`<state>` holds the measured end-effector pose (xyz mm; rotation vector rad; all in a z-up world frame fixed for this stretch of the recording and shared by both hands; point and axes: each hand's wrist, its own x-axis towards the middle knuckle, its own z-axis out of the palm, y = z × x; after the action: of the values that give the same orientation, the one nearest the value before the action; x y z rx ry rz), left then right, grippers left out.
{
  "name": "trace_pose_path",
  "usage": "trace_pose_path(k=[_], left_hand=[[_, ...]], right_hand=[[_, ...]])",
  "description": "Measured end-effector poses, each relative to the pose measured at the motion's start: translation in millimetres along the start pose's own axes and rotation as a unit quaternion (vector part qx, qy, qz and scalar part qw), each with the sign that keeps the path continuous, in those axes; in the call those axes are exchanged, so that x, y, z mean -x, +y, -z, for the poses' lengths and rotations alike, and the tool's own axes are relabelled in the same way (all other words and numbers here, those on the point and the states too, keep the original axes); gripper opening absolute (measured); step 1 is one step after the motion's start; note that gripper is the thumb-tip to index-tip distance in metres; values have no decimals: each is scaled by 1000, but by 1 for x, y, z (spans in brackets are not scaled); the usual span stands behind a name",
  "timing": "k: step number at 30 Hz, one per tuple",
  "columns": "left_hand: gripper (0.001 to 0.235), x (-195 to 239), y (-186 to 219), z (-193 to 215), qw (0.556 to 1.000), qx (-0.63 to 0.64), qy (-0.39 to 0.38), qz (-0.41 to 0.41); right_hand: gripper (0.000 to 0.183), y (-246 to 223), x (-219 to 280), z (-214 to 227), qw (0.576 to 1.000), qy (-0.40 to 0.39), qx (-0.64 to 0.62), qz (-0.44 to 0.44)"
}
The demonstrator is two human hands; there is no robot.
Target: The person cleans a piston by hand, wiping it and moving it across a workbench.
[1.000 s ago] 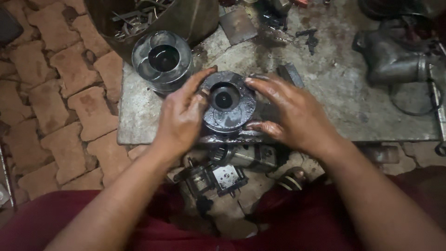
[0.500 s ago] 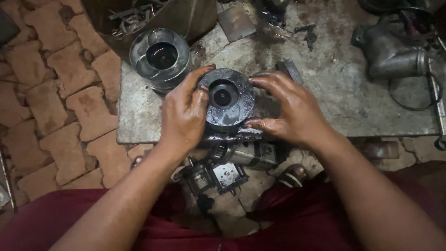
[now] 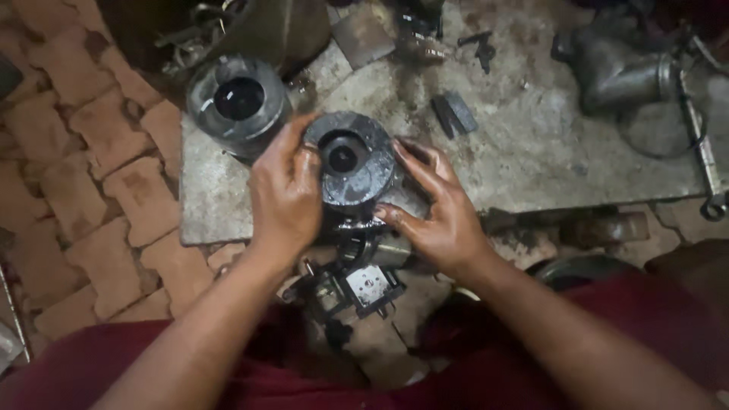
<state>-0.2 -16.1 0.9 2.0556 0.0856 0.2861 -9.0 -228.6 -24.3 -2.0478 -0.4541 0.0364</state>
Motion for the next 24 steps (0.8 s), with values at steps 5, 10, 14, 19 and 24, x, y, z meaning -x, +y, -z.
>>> trace_pose_path(k=[5, 10, 14, 19, 24], left_hand=[[41, 1, -3, -1, 996, -22, 13, -82], [38, 6, 6, -6, 995, -62, 43, -68], [38, 10, 7, -3, 997, -42, 4, 65], [36, 10, 4, 4, 998, 37, -5, 56], [44, 8, -9, 7, 998, 58, -22, 29]], right_hand=[[80, 5, -4, -2, 991, -3, -123, -49], [106, -4, -3, -10, 995, -9, -95, -8], [119, -4, -8, -19, 997, -10, -64, -36], [118, -1, -20, 6, 995, -74, -37, -51], [131, -15, -18, 11, 990, -123, -15, -62]])
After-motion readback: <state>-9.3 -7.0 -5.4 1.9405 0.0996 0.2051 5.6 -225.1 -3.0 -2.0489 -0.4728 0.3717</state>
